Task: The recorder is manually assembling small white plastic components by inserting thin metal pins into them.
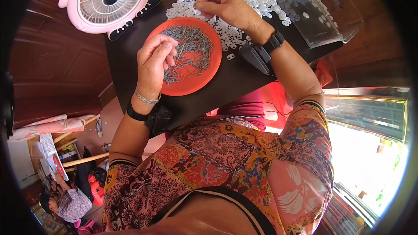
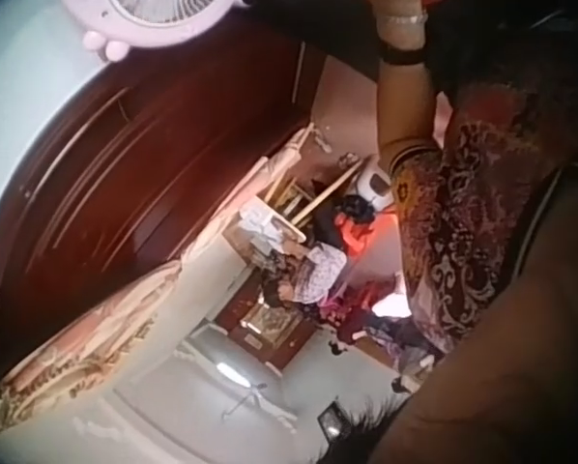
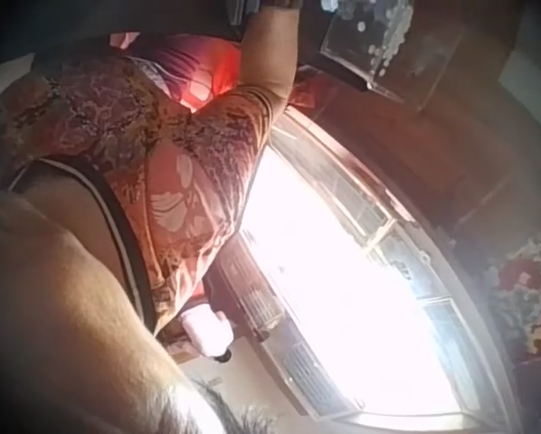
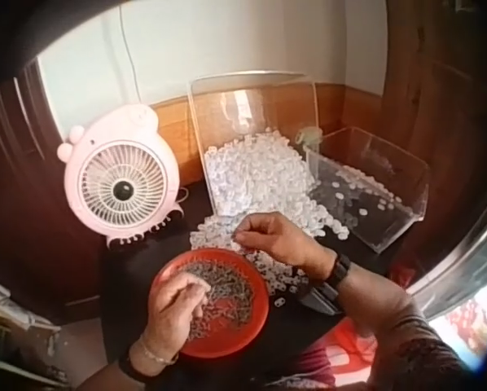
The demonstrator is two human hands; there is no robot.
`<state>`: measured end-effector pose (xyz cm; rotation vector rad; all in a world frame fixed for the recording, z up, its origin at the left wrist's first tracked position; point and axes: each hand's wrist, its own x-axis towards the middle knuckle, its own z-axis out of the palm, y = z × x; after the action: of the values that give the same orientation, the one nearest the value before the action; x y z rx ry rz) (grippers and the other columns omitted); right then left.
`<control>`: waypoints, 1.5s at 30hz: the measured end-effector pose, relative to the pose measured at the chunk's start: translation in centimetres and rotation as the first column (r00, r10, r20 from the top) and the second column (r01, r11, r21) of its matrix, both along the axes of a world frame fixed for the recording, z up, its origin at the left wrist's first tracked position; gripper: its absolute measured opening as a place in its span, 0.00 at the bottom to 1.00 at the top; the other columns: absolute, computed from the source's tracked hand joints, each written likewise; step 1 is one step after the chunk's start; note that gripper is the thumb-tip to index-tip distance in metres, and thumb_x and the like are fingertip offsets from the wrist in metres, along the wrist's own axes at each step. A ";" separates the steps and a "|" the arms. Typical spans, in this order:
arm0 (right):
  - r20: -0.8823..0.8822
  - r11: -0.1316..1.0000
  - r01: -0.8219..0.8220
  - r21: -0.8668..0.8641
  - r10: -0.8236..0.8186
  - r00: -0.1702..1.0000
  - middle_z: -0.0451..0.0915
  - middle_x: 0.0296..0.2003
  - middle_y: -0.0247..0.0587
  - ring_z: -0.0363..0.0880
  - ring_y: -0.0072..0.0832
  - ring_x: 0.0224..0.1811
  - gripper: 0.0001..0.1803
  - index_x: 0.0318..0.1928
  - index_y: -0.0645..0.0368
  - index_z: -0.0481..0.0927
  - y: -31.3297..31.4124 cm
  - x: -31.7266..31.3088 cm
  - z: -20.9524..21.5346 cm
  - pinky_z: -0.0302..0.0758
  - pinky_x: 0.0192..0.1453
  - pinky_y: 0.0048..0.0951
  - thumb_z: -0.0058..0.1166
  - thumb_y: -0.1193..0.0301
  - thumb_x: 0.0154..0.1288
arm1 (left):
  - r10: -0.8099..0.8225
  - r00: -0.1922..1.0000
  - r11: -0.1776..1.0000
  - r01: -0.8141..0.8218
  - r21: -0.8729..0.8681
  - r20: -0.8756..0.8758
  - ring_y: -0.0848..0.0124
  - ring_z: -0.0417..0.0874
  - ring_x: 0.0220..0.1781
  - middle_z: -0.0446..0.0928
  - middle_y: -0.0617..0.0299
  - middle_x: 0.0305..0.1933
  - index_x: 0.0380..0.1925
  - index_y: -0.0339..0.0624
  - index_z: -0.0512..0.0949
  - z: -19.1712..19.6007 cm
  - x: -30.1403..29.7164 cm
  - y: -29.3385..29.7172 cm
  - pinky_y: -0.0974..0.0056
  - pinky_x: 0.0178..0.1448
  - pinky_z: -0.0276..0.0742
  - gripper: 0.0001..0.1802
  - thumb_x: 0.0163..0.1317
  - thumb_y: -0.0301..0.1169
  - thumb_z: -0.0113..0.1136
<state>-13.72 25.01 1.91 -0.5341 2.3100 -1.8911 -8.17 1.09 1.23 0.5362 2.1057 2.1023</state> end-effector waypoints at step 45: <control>-0.120 0.941 -0.263 -0.213 0.242 0.963 0.78 0.28 0.35 0.75 0.18 0.33 0.03 0.34 0.66 0.75 -7.3 3.5 0.7 0.73 0.40 0.22 0.53 0.77 0.65 | -0.158 0.969 0.985 0.140 0.104 0.190 0.78 0.71 0.20 0.73 0.64 0.22 0.31 0.35 0.77 -0.4 -1.9 -1.8 0.75 0.23 0.63 0.18 0.65 0.39 0.47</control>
<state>-10.25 17.76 2.58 -0.9152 1.9674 -2.0498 -10.05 -0.72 0.78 0.4584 1.8130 2.0792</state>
